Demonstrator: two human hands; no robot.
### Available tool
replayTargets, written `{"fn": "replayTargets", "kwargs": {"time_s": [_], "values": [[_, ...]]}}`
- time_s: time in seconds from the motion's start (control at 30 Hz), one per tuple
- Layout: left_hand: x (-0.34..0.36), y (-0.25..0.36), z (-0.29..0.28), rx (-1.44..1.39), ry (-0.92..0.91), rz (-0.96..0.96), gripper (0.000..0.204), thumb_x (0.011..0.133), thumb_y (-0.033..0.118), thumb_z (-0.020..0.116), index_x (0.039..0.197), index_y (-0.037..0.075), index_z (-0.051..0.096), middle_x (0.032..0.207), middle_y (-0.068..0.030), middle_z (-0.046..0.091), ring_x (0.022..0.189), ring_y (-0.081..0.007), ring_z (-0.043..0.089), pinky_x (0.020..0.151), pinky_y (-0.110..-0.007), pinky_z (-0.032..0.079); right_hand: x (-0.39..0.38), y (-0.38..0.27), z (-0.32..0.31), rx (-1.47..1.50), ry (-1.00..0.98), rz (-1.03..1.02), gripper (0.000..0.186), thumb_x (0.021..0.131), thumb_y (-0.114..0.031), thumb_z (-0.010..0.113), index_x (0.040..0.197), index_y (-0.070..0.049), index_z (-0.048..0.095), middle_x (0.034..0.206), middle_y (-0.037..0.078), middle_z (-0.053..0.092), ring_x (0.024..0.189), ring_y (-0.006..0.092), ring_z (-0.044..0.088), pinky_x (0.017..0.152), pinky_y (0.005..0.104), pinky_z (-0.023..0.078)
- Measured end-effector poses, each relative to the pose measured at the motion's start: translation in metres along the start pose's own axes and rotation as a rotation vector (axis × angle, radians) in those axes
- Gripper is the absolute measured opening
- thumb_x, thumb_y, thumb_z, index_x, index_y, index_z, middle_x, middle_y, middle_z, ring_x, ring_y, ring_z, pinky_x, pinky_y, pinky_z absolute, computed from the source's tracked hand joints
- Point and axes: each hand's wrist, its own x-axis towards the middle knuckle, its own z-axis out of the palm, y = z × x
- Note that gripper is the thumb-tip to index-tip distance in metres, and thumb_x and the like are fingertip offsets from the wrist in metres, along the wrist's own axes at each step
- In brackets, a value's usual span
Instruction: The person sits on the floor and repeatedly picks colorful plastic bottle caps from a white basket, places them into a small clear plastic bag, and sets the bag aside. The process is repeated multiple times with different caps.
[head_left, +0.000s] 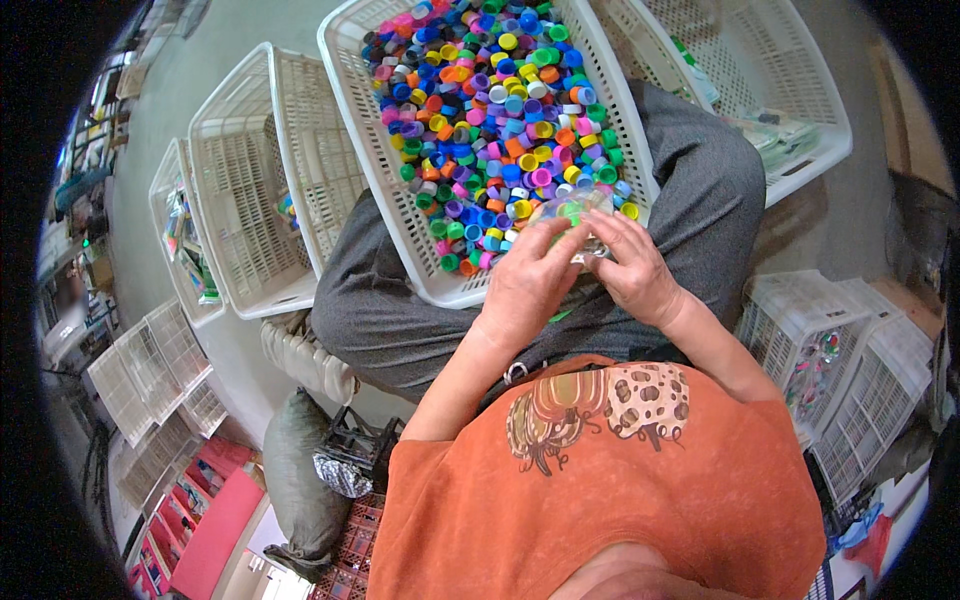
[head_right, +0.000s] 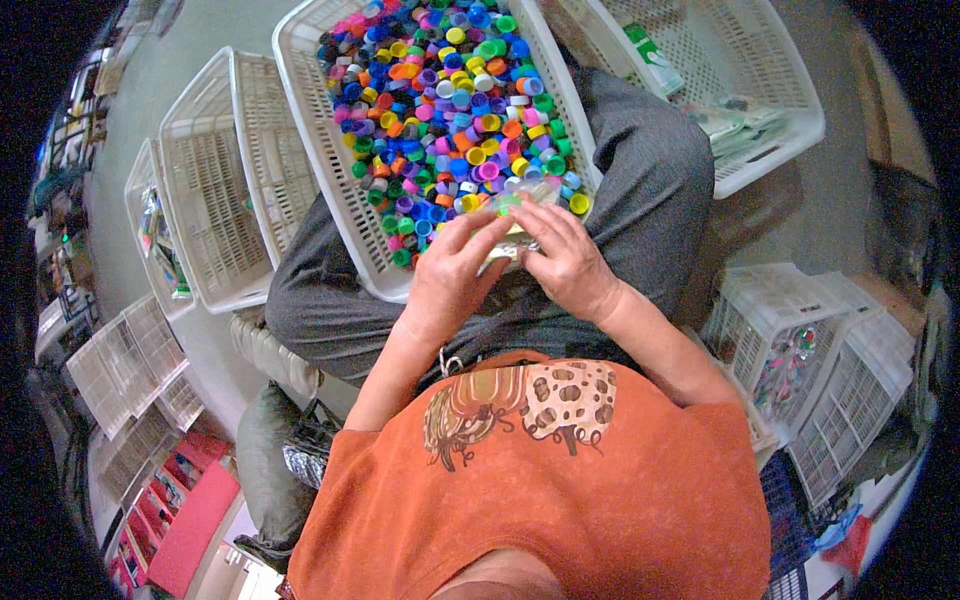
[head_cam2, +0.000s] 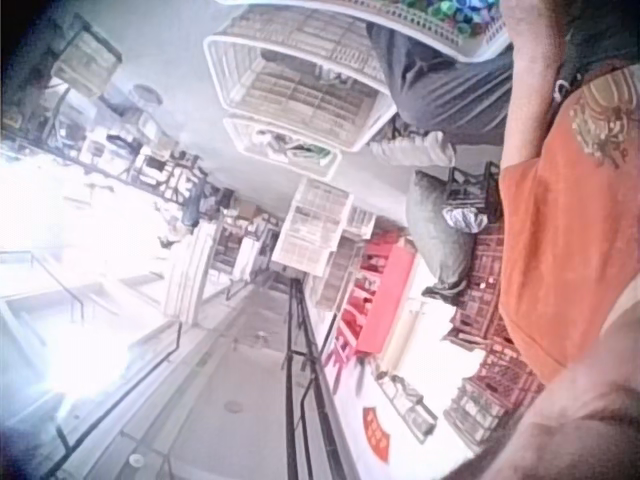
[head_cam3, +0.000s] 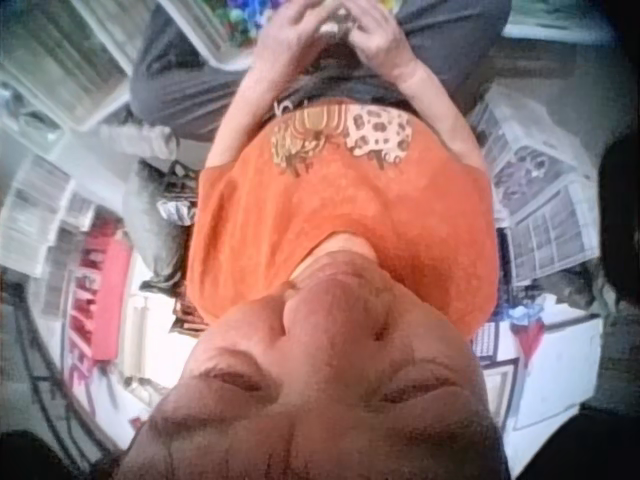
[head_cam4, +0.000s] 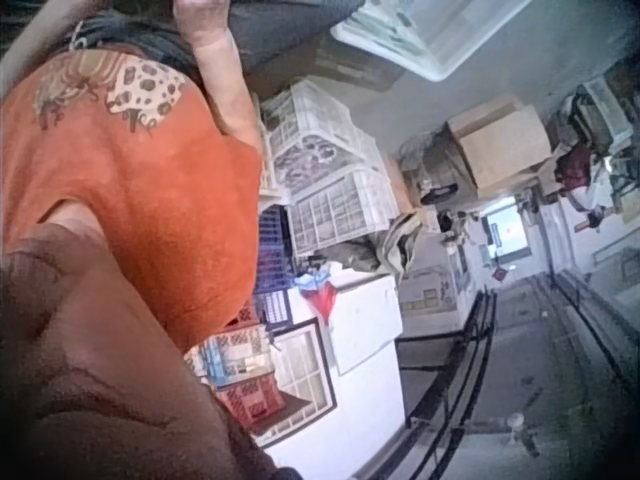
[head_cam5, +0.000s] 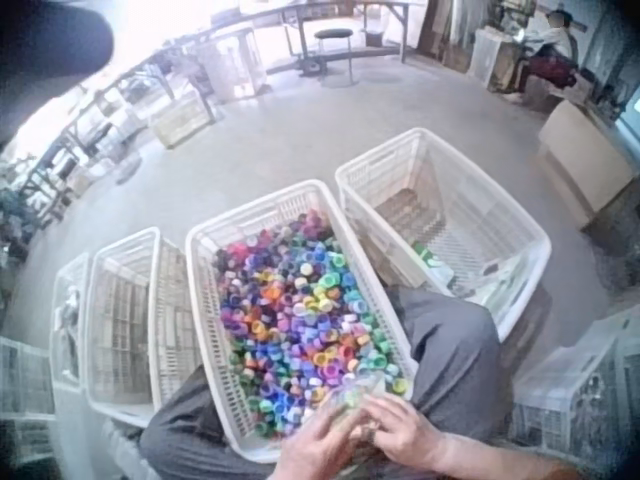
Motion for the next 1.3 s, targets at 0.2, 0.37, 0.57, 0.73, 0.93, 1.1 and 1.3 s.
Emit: {"fn": "replayTargets", "kwargs": {"time_s": [0.2, 0.37, 0.57, 0.73, 0.93, 1.1, 1.3], "values": [[0.029, -0.043, -0.004, 0.000, 0.177, -0.083, 0.028, 0.083, -0.003, 0.070, 0.109, 0.006, 0.068, 0.102, -0.0127, 0.068, 0.090, -0.0301, 0.068, 0.077, -0.037, 0.056, -0.002, 0.002, -0.003, -0.013, -0.053, 0.010, 0.010, 0.080, -0.010, 0.064, 0.085, -0.002, 0.065, 0.138, 0.018, 0.056, 0.131, 0.0347, 0.052, 0.109, 0.0493, 0.041], [0.063, -0.133, 0.071, 0.053, -0.054, -0.232, 0.030, 0.087, 0.014, 0.069, 0.117, 0.012, 0.066, 0.104, -0.0121, 0.066, 0.095, -0.0351, 0.066, 0.079, -0.045, 0.054, -0.001, 0.002, -0.004, 0.003, -0.080, 0.014, 0.010, 0.081, -0.012, 0.062, 0.085, -0.004, 0.065, 0.134, 0.016, 0.058, 0.129, 0.0324, 0.054, 0.108, 0.0494, 0.042], [0.104, -0.167, 0.140, 0.287, -0.249, -0.313, 0.038, 0.085, 0.020, 0.069, 0.122, 0.017, 0.063, 0.107, -0.0110, 0.065, 0.097, -0.0327, 0.068, 0.077, -0.046, 0.056, -0.002, 0.004, -0.006, 0.001, -0.086, 0.014, 0.012, 0.079, -0.012, 0.062, 0.087, -0.003, 0.065, 0.128, 0.015, 0.061, 0.125, 0.0310, 0.056, 0.108, 0.0497, 0.042], [0.103, -0.183, 0.148, 0.299, -0.216, -0.278, 0.030, 0.084, 0.022, 0.068, 0.114, 0.016, 0.066, 0.096, -0.0104, 0.069, 0.094, -0.0331, 0.068, 0.076, -0.046, 0.055, -0.006, 0.003, -0.011, -0.046, -0.123, -0.035, 0.014, 0.077, -0.011, 0.062, 0.088, -0.002, 0.065, 0.115, 0.013, 0.065, 0.117, 0.0293, 0.060, 0.106, 0.0493, 0.044], [0.055, -0.188, 0.100, -0.174, 0.083, -0.565, 0.027, 0.085, 0.017, 0.073, 0.109, 0.005, 0.068, 0.094, -0.0100, 0.074, 0.081, -0.0185, 0.071, 0.073, -0.031, 0.054, -0.018, -0.001, -0.009, -0.042, -0.187, -0.041, 0.013, 0.075, -0.010, 0.062, 0.087, -0.003, 0.065, 0.098, 0.007, 0.065, 0.102, 0.0220, 0.064, 0.107, 0.0462, 0.045], [0.018, -0.111, 0.030, -0.245, 0.263, -0.355, 0.016, 0.083, 0.006, 0.072, 0.097, 0.004, 0.068, 0.081, -0.0065, 0.070, 0.069, -0.0165, 0.066, 0.064, -0.029, 0.052, -0.013, -0.002, -0.009, -0.080, -0.147, -0.034, 0.013, 0.076, -0.011, 0.062, 0.087, -0.005, 0.066, 0.104, 0.009, 0.065, 0.108, 0.0239, 0.062, 0.107, 0.0463, 0.044], [-0.016, -0.044, 0.018, 0.058, 0.174, 0.448, 0.021, 0.075, 0.015, 0.068, 0.096, 0.016, 0.067, 0.099, 0.0011, 0.068, 0.079, -0.0174, 0.063, 0.066, -0.032, 0.053, -0.015, -0.002, -0.005, -0.052, -0.143, 0.002, 0.009, 0.083, -0.013, 0.062, 0.088, -0.007, 0.068, 0.129, 0.010, 0.061, 0.126, 0.0271, 0.056, 0.112, 0.0507, 0.038]]}}
